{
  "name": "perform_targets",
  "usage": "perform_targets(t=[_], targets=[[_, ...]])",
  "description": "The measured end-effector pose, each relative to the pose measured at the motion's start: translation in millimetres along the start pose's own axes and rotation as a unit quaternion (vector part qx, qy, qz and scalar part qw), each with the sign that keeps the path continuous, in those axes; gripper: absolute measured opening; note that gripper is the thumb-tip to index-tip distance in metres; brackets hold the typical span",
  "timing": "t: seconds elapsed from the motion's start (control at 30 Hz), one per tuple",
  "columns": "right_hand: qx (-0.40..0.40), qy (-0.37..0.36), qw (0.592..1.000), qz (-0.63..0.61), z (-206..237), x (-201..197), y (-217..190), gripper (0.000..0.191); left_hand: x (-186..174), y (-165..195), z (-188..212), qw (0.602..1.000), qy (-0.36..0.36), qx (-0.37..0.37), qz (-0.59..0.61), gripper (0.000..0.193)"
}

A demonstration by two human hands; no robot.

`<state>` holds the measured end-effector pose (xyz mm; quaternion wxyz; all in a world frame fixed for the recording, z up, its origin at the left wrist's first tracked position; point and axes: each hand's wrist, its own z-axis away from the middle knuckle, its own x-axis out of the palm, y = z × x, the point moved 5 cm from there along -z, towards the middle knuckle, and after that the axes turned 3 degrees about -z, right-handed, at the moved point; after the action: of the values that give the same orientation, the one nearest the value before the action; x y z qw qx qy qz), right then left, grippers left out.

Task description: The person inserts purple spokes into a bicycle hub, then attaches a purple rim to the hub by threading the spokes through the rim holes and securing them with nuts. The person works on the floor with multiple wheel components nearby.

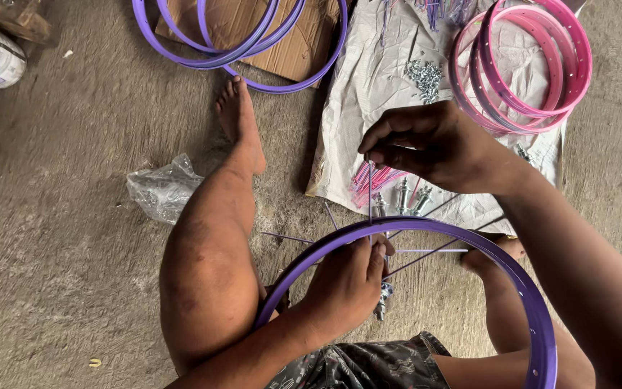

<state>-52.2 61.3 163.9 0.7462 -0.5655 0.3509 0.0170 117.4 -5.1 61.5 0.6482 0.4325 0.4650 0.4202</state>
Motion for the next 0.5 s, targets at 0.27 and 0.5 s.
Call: perform_targets(t=[0.27,0.5], targets=[[-0.039,-0.061,0.997,0.041,-2,-8,-17,0.021,5,6,4,0.998,0.014,0.065,-0.005,0.018],[0.027,-0.041,0.999,0.009,4,-10,-7,0.019,2,12,6,0.997,0.008,0.079,0.009,0.016]])
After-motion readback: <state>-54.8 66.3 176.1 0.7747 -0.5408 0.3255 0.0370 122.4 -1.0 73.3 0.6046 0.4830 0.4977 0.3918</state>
